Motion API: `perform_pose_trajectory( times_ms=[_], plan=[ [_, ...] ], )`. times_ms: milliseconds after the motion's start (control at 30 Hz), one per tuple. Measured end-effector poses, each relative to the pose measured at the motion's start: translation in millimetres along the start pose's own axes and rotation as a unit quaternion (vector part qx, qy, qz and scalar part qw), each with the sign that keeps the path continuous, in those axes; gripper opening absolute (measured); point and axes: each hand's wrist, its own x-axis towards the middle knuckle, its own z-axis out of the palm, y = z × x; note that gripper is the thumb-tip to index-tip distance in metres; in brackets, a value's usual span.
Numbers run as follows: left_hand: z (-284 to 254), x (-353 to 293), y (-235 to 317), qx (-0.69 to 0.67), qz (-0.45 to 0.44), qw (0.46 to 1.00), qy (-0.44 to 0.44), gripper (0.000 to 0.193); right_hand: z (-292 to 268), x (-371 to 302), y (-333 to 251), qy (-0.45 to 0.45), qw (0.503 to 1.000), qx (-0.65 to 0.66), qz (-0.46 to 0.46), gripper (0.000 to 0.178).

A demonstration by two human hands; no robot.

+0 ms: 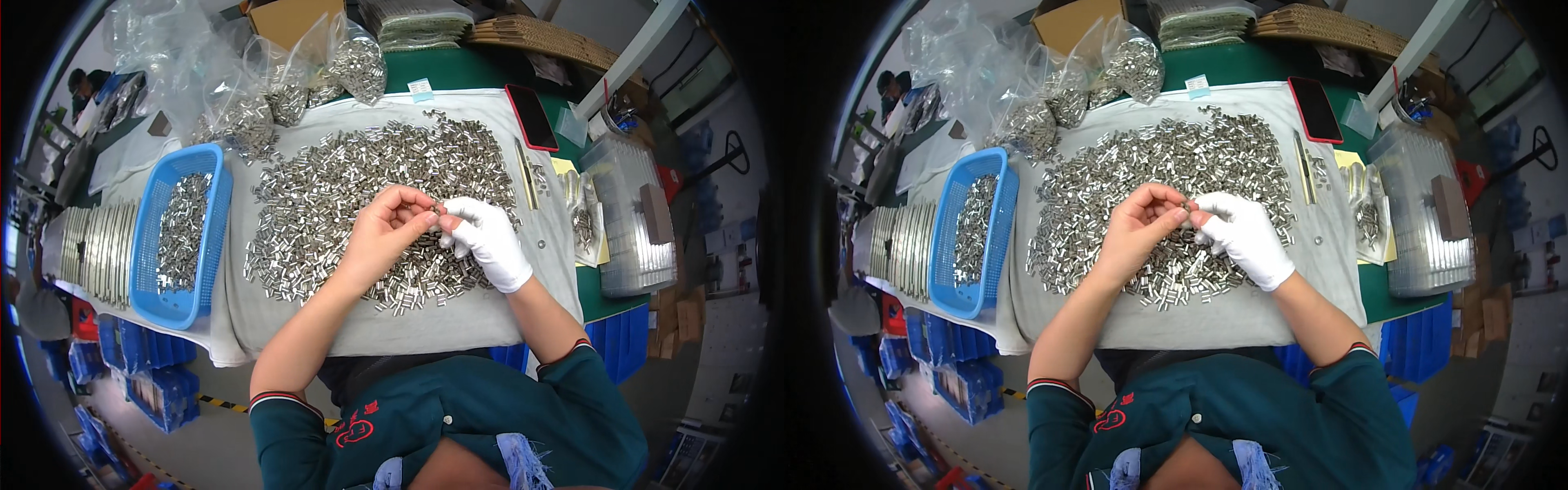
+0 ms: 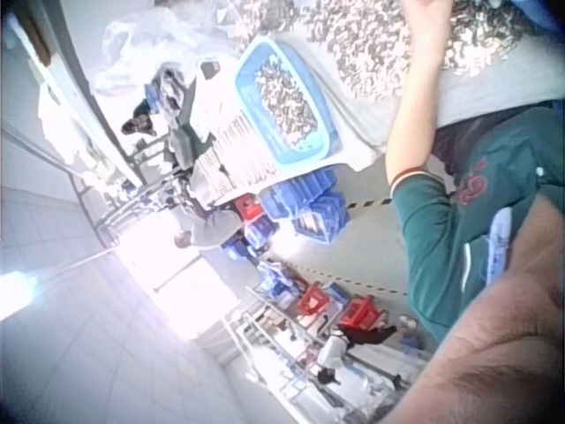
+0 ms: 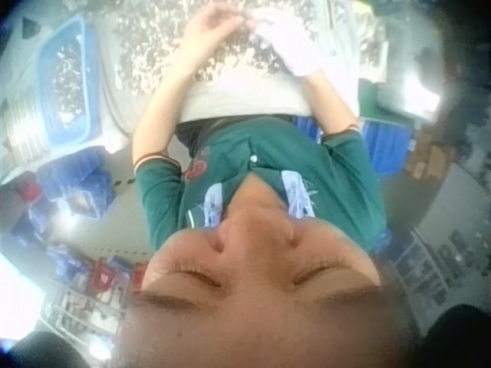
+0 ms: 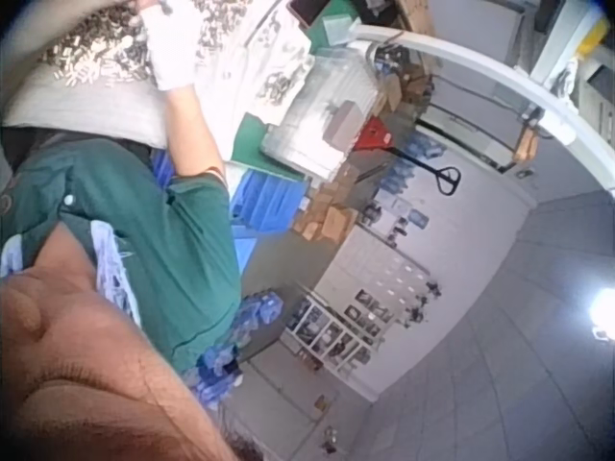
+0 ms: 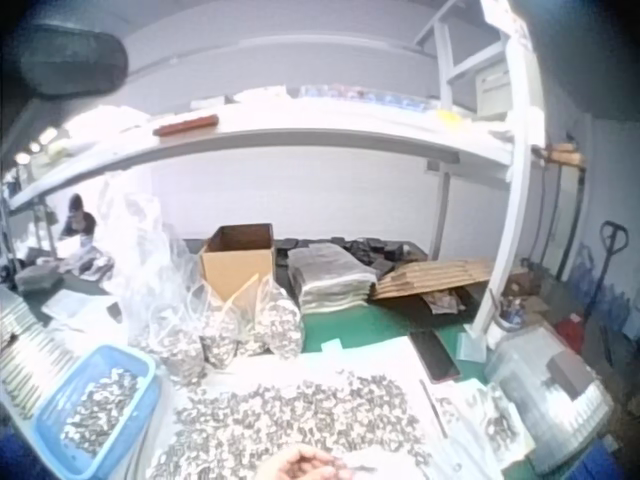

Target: The person assembles small metal components by picking pieces from a pile on the table and fitting them together by hand.

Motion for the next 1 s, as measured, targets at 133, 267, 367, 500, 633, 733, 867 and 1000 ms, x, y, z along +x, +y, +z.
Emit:
perform_pose_trajectory(
  times_ms=[133, 267, 367, 500, 633, 733, 867, 1000],
  plan=[
    [5.2, -2.9, 11.3, 0.219, 0.126, 0.967, 0.039, 0.013, -2.5, -2.2, -7.0, -0.013, 1.0, -0.009, 0.014, 0.025],
    [8.1, -6.3, 12.5, 0.296, 0.181, 0.937, 0.029, 0.017, -2.2, 0.5, 0.9, -0.017, 1.0, 0.001, 0.013, 0.028],
    [4.0, -5.0, 17.8, 0.255, 0.147, 0.956, -0.006, 0.019, -5.2, 4.5, 8.1, -0.038, 0.996, 0.069, 0.048, 0.029],
    [-15.5, 3.8, 27.0, 0.43, 0.143, 0.888, 0.082, 0.022, -13.5, 11.8, 20.0, -0.121, 0.874, 0.436, 0.177, 0.023],
    [-36.3, 3.3, 21.5, 0.597, 0.111, 0.79, 0.087, 0.024, -14.3, 15.5, 23.3, -0.172, 0.763, 0.578, 0.232, 0.021],
    [-35.7, 5.6, 12.9, 0.582, 0.09, 0.807, 0.045, 0.018, -13.1, 15.6, 21.6, -0.173, 0.733, 0.605, 0.258, 0.021],
    [-28.7, 7.1, 5.3, 0.574, 0.123, 0.808, 0.047, 0.011, -14.4, 17.3, 24.8, -0.199, 0.735, 0.601, 0.242, 0.019],
    [-22.8, 7.6, 8.6, 0.525, 0.132, 0.84, 0.047, 0.008, -12.2, 12.2, 14.1, -0.16, 0.799, 0.548, 0.188, 0.021]
  ],
)
